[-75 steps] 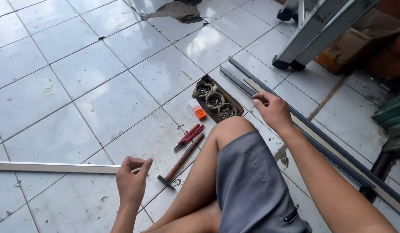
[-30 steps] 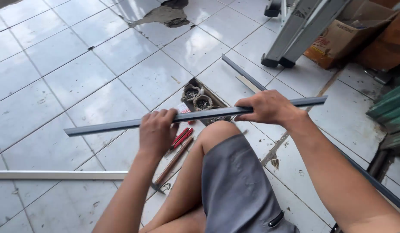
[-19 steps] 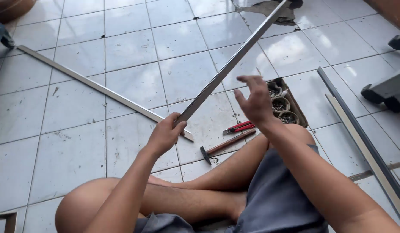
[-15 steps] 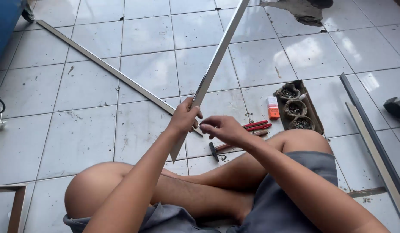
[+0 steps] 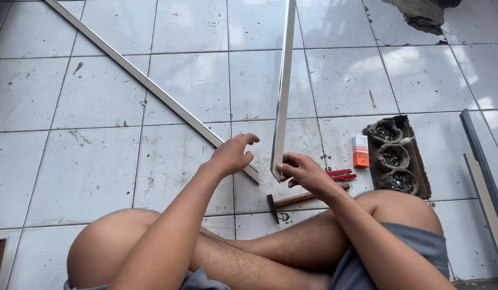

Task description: The person sits on the floor and assembles a rectangular metal frame by joining corner pieces and inserting metal bars. They use a hammer to secure the joints and apply glue to the corners before connecting the frame sections.

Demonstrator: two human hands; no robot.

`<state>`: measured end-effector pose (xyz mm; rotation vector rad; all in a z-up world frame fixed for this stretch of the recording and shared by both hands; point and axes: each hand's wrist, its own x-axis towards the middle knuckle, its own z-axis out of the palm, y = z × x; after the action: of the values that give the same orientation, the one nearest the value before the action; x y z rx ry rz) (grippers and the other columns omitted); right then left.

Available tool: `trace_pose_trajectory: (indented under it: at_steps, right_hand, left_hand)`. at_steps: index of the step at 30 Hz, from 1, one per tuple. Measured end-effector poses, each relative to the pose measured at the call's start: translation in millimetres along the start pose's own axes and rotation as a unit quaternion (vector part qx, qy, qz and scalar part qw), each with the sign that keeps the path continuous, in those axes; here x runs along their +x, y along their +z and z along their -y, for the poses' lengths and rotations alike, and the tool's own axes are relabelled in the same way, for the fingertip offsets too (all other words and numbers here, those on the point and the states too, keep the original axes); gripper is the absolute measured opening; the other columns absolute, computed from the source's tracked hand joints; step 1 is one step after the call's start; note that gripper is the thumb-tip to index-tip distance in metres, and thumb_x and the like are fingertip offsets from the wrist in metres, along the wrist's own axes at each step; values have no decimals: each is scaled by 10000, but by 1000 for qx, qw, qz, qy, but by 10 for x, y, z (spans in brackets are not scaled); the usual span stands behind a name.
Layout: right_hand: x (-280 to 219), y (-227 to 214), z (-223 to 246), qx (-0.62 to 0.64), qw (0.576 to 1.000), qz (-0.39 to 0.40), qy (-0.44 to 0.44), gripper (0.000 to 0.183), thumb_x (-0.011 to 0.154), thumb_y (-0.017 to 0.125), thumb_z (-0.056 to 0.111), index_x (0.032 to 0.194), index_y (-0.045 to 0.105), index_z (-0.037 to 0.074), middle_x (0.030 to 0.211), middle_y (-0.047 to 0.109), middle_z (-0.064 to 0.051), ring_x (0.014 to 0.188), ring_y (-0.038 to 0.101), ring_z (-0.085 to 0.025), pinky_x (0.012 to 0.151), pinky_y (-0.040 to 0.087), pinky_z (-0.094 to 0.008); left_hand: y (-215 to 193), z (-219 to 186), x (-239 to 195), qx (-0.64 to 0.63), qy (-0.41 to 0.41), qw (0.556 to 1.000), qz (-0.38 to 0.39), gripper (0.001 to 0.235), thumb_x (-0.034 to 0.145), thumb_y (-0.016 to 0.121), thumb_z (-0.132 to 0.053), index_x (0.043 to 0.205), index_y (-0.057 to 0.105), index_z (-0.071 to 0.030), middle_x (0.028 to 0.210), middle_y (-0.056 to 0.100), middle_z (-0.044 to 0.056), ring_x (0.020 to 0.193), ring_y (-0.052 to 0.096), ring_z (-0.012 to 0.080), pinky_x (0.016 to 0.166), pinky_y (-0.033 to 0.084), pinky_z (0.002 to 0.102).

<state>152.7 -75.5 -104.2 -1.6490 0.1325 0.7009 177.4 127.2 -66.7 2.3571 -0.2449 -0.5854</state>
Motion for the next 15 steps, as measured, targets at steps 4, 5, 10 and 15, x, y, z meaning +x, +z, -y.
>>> trace_pose_trajectory:
  at_steps: [4, 5, 10, 15]
  right_hand:
    - [236, -101, -15, 27, 999, -29, 27, 177, 834, 569, 168, 853, 559, -7, 837, 597, -100, 711, 614, -154, 530, 495, -208]
    - [316, -118, -50, 32, 998, -42, 34, 185, 839, 563, 171, 863, 546, -13, 853, 595, -108, 712, 619, -155, 526, 498, -206]
    - [555, -172, -114, 7, 995, -87, 56, 286, 854, 559, 184, 992, 535, -64, 894, 598, -175, 690, 648, -207, 486, 522, -247]
    - [508, -125, 44, -194, 963, -161, 93, 476, 831, 559, 283, 1199, 392, 31, 717, 667, -114, 508, 636, -204, 432, 490, -279]
  left_hand:
    - [305, 367, 308, 281, 53, 957, 56, 412, 604, 638, -118, 984, 602, -273, 1124, 566, -32, 1163, 444, 247, 1036, 252, 521]
    - [373, 421, 399, 276, 65, 958, 37, 335, 566, 705, -202, 881, 613, -268, 1021, 588, -54, 1095, 477, 212, 1035, 261, 500]
    - [449, 514, 621, 207, 79, 975, -17, 268, 578, 767, -329, 793, 623, -257, 894, 619, -60, 987, 526, 164, 1014, 329, 387]
    - [557, 483, 683, 164, 83, 977, -106, 290, 647, 754, -303, 906, 628, -264, 963, 594, -21, 1067, 491, 207, 1029, 288, 481]
